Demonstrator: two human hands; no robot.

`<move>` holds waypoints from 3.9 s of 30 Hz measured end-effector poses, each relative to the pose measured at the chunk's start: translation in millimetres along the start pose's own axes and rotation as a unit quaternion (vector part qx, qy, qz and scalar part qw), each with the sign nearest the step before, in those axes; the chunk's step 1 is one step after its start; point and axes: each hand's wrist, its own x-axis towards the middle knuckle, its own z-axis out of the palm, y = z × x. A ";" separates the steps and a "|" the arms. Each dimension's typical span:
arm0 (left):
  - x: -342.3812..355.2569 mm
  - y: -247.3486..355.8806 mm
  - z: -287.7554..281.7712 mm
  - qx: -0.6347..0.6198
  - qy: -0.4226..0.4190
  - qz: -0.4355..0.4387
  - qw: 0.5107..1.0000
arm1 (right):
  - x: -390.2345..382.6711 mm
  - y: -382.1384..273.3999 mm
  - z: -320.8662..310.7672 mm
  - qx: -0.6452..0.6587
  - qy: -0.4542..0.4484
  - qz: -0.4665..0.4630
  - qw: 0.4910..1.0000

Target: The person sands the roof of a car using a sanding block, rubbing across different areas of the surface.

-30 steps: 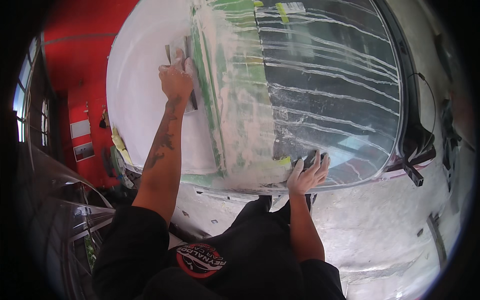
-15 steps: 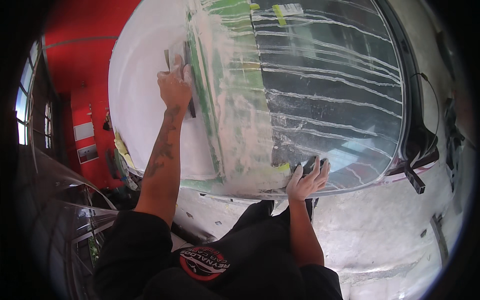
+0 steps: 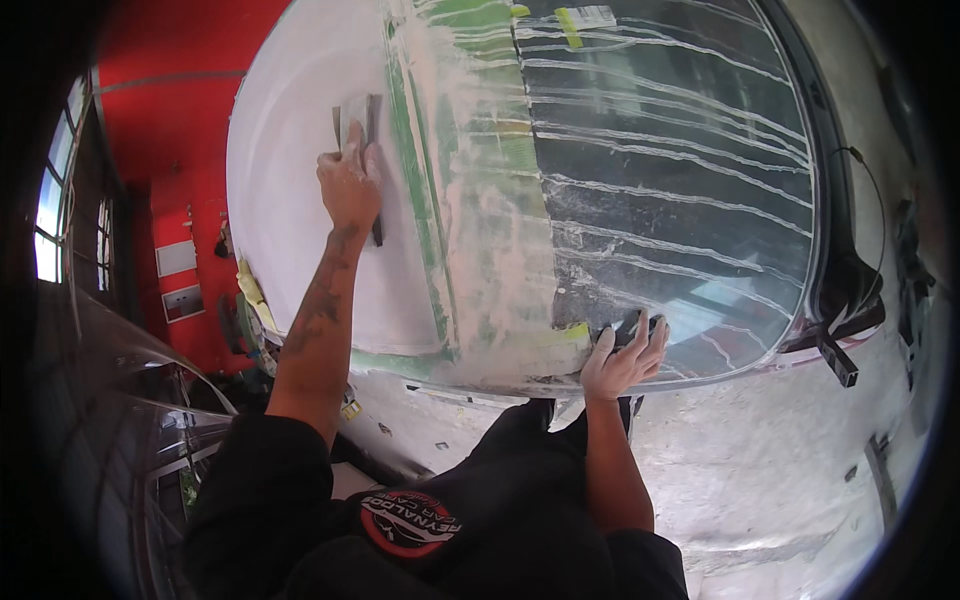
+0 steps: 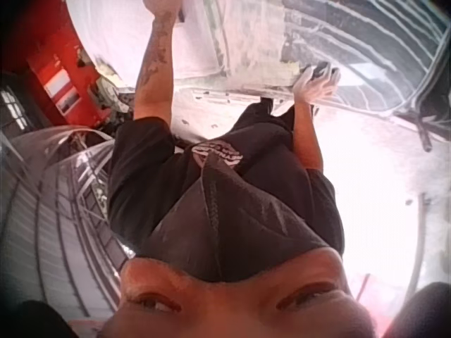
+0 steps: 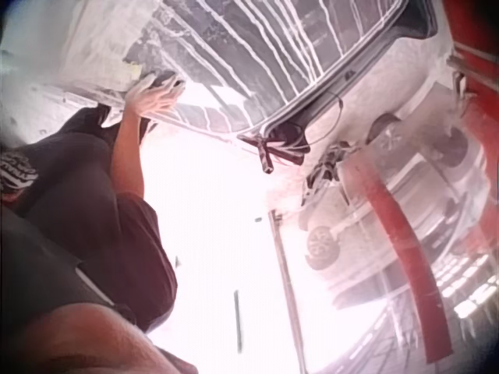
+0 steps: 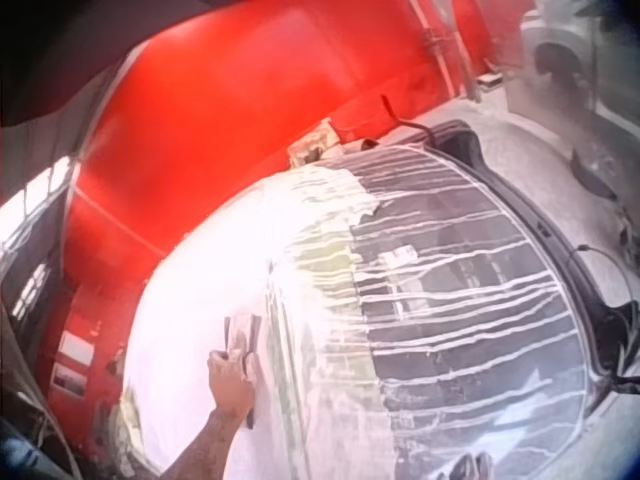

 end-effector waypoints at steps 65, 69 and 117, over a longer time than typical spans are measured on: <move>-2.7 36.8 -9.8 0.005 0.002 -0.062 0.998 | 0.3 -4.8 -2.3 0.005 -0.013 -0.008 1.000; -5.3 47.6 -8.4 0.010 -0.002 -0.061 0.998 | -1.3 4.7 1.8 0.007 -0.011 -0.004 1.000; -133.6 31.8 -37.0 -0.042 -0.034 -0.023 0.998 | -2.1 1.9 -1.6 0.002 0.003 -0.007 1.000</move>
